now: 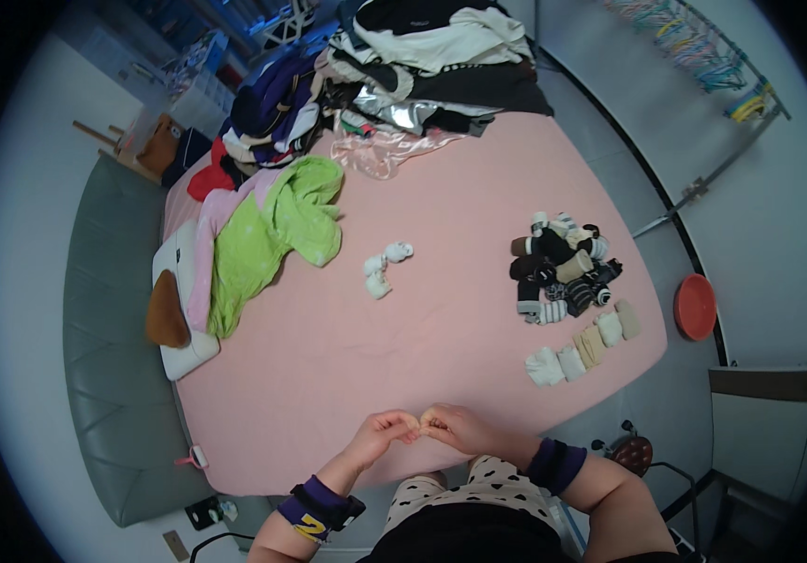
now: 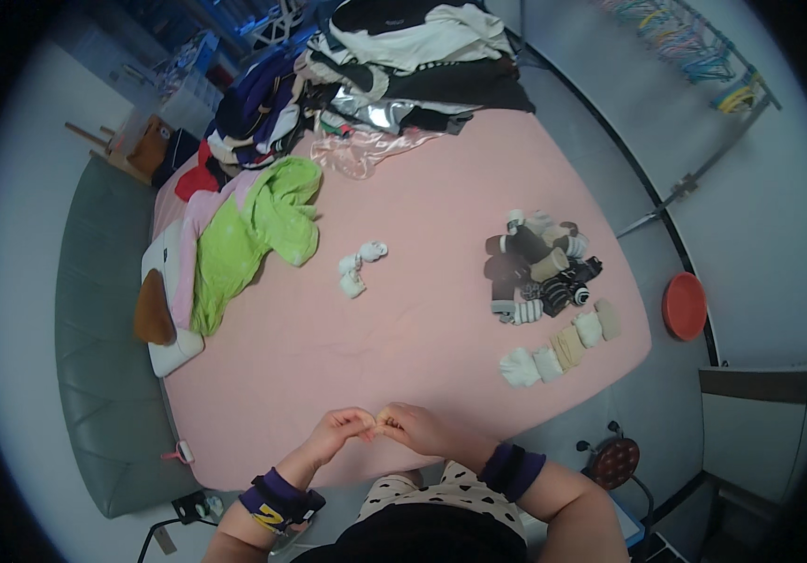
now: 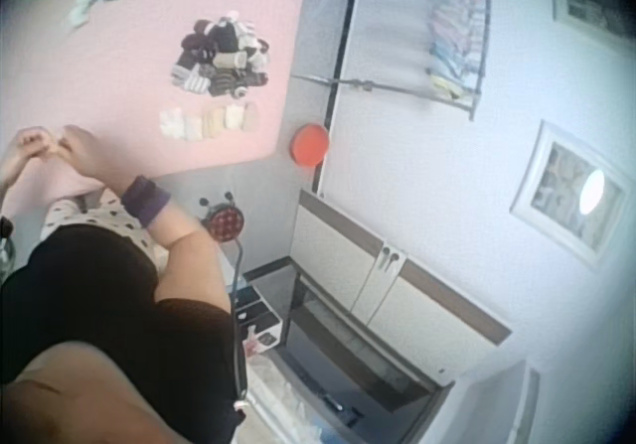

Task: The person organizes socks by taking pairs from a bed, folding them into balls, and placing them into partitioned sections of a dresser drawer.

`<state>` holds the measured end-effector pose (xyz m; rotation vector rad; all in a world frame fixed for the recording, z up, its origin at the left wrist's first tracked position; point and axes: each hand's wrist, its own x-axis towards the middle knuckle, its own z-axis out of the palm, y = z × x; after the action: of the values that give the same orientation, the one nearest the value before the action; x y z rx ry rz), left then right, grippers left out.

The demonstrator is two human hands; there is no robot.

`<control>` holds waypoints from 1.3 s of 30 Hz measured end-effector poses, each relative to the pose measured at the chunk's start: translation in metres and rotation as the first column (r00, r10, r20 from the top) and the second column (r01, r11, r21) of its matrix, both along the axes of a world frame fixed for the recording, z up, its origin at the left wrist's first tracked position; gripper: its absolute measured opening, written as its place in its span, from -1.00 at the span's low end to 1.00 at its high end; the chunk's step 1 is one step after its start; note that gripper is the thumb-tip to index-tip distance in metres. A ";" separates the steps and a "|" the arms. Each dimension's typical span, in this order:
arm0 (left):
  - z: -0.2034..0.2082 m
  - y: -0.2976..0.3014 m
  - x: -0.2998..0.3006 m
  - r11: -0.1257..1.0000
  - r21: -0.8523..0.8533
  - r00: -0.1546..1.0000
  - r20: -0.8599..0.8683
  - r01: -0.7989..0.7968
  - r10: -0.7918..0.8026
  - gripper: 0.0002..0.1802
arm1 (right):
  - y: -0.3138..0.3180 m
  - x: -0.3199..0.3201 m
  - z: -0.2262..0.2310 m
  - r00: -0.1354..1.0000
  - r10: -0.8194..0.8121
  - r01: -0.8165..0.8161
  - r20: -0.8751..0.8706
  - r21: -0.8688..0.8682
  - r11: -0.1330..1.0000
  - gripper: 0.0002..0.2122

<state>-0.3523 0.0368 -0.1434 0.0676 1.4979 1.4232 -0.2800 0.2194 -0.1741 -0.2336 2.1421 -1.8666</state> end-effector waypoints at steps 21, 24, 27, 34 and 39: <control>-0.212 -0.023 -0.161 0.903 -0.078 0.904 -0.095 -0.423 0.416 -0.85 | -0.031 -0.175 -0.200 0.955 -0.174 0.151 0.242 0.111 0.982 -0.91; -0.256 -0.035 -0.193 0.901 -0.090 0.889 -0.231 -0.424 0.395 -0.85 | -0.036 -0.213 -0.223 0.932 -0.261 0.240 0.250 0.113 0.964 -0.89; -0.278 -0.020 -0.228 0.843 -0.240 0.790 -0.535 -0.481 0.299 -0.84 | -0.035 -0.242 -0.267 0.894 -0.350 0.354 0.280 0.037 0.934 -0.85; -0.346 0.000 -0.294 0.772 -0.250 0.591 -0.783 -0.585 0.195 -0.38 | -0.053 -0.301 -0.315 0.792 -0.453 0.470 0.409 0.064 0.881 -0.70; -0.360 0.015 -0.293 0.716 -0.338 0.696 -0.660 -0.611 0.284 -0.36 | -0.061 -0.306 -0.359 0.858 -0.411 0.442 0.307 -0.035 0.896 -0.63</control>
<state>-0.6451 0.0517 -0.5029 -0.2967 2.5354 1.3667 -0.5859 0.1583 -0.5327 0.5158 2.0035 -2.0868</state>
